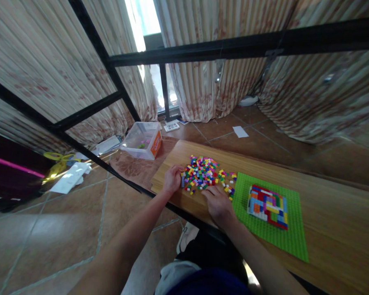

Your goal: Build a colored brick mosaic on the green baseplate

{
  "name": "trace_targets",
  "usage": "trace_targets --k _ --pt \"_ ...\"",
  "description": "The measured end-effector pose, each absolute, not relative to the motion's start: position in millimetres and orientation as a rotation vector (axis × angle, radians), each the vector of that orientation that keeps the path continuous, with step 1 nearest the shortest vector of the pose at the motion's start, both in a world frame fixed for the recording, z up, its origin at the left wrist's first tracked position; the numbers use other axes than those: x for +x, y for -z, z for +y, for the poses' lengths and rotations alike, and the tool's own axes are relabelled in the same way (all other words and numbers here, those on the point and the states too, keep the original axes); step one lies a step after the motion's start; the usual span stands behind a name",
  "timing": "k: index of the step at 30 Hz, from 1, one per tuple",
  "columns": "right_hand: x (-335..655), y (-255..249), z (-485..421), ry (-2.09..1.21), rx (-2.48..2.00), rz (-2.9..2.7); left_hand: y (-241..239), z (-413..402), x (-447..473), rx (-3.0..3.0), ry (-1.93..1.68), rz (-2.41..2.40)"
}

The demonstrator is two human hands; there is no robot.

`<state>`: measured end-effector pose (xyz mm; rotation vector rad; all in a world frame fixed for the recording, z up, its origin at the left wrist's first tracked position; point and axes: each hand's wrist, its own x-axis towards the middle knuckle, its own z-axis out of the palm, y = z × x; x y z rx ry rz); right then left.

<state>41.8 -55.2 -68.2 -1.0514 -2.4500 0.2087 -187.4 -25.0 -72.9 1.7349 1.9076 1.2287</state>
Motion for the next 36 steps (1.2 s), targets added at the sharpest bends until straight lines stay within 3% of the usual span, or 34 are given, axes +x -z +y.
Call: trace_targets --k 16,36 --pt "-34 44 -35 -0.229 -1.208 -2.409 69 -27 -189 1.67 -1.249 1.926" --pt "-30 48 -42 -0.286 -1.246 -2.371 67 -24 -188 1.817 -1.193 1.937"
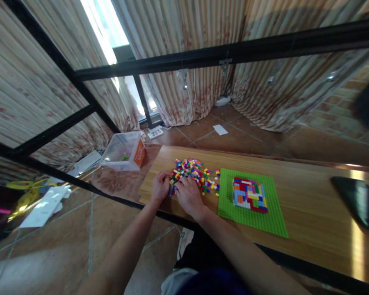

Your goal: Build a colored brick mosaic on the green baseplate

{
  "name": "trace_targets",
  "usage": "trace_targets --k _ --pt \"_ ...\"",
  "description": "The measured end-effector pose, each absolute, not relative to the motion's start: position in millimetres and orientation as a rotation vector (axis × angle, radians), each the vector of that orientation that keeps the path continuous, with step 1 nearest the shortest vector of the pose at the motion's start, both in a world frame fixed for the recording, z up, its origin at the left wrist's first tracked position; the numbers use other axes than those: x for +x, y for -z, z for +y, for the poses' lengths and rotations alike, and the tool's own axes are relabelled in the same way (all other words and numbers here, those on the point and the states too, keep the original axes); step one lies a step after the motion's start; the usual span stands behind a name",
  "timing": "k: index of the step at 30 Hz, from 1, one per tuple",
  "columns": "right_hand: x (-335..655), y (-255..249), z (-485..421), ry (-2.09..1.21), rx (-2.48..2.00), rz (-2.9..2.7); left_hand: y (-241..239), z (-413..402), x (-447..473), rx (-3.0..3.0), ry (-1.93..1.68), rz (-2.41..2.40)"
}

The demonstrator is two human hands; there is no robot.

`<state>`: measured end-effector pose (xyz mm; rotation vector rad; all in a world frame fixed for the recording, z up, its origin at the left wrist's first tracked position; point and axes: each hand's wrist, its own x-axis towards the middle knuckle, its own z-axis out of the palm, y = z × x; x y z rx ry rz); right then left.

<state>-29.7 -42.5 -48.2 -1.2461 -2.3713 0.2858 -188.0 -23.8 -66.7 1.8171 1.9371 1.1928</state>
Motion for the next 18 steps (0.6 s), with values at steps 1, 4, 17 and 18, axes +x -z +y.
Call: trace_targets --k 1,4,17,18 --pt "-32 48 -42 -0.275 -1.247 -2.383 67 -24 -188 1.812 -1.196 1.934" --pt "-36 48 -40 -0.252 -1.253 -2.403 67 -24 -189 1.823 -1.195 1.914" --pt "35 24 -58 -1.006 -1.243 -1.441 67 -20 -194 1.851 -1.152 1.933" --pt "44 23 -60 -1.109 -1.191 -1.302 66 -20 -194 1.853 -1.153 1.935"
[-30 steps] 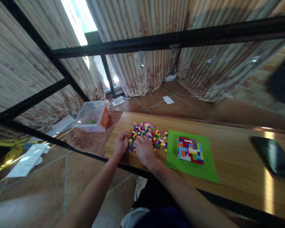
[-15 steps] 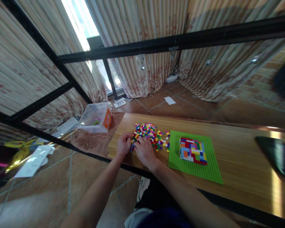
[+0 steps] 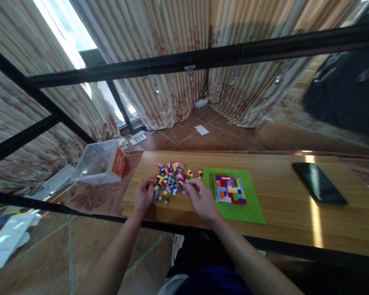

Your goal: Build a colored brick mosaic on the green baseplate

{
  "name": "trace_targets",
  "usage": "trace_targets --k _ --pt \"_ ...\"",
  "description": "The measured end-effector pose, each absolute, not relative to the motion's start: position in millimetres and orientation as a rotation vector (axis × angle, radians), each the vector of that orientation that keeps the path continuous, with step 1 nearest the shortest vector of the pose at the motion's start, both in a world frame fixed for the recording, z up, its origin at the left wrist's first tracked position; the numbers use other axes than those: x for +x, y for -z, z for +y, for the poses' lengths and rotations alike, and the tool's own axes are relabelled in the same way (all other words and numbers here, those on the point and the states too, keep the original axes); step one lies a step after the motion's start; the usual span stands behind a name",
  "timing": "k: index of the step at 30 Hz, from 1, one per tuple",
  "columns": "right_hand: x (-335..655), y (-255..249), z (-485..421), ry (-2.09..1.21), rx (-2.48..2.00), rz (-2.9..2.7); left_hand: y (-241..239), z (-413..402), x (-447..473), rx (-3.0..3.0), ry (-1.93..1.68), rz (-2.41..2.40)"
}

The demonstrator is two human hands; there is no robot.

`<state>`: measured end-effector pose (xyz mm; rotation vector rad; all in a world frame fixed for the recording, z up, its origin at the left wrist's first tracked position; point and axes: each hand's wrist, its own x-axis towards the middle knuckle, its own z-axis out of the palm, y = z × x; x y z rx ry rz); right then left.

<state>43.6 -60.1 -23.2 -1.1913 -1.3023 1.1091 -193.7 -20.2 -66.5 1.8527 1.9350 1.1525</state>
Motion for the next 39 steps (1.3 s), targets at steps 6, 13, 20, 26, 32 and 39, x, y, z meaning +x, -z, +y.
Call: trace_targets --k 6,13,20,26,32,39 --pt "74 14 -75 -1.239 -1.046 -0.982 64 -20 -192 1.821 -1.194 1.952" --pt "91 -7 -95 -0.913 -1.149 -1.109 51 -34 -188 1.771 -1.464 1.982" --pt "98 -13 -111 -0.646 -1.262 -1.257 5 -87 -82 1.26 -1.24 1.317" --pt "107 -9 -128 -0.519 -1.329 -1.46 -13 -113 -18 0.589 -1.0 0.858" --pt "130 0 -151 -0.73 -1.339 -1.525 -11 -129 -15 0.419 -0.9 0.865" --pt "142 9 -168 -0.78 -1.375 -1.518 -6 -147 -10 0.437 -0.831 0.959"
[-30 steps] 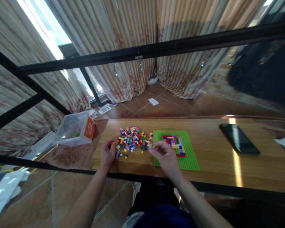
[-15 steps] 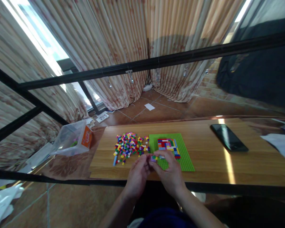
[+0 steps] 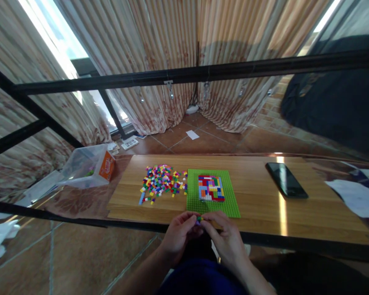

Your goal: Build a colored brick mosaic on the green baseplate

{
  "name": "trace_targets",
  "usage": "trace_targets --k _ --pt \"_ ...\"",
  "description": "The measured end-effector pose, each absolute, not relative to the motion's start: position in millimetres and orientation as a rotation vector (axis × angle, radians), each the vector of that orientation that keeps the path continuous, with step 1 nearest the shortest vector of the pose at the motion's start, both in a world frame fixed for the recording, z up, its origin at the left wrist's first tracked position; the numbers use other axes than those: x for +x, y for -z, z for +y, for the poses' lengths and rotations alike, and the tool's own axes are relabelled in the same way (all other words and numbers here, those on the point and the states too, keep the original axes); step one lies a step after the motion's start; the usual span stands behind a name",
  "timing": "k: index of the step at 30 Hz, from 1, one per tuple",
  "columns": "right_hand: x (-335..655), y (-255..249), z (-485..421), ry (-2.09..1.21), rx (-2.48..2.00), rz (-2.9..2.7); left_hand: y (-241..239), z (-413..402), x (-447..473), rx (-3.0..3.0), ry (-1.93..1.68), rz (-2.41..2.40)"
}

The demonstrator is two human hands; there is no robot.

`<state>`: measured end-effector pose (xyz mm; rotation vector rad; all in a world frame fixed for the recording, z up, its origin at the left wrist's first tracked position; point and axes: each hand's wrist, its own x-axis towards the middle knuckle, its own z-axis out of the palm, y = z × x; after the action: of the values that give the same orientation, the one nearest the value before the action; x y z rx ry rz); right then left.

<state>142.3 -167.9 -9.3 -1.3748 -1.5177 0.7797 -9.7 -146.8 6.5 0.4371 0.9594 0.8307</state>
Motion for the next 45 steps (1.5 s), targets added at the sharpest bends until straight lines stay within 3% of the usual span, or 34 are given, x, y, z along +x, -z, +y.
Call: trace_targets --k 7,19,28,45 --pt "151 12 -174 -0.744 -1.379 -1.617 -4 -150 -4 0.642 -0.716 1.091" --pt "164 25 -175 -1.127 -1.351 -1.372 0 -143 -1 0.824 -0.623 1.079" --pt "212 26 -97 -0.735 -1.531 -1.164 9 -106 -29 0.891 -0.745 1.176" --pt "215 44 -37 -0.653 -1.752 -1.469 31 -89 -55 0.777 -0.878 1.194"
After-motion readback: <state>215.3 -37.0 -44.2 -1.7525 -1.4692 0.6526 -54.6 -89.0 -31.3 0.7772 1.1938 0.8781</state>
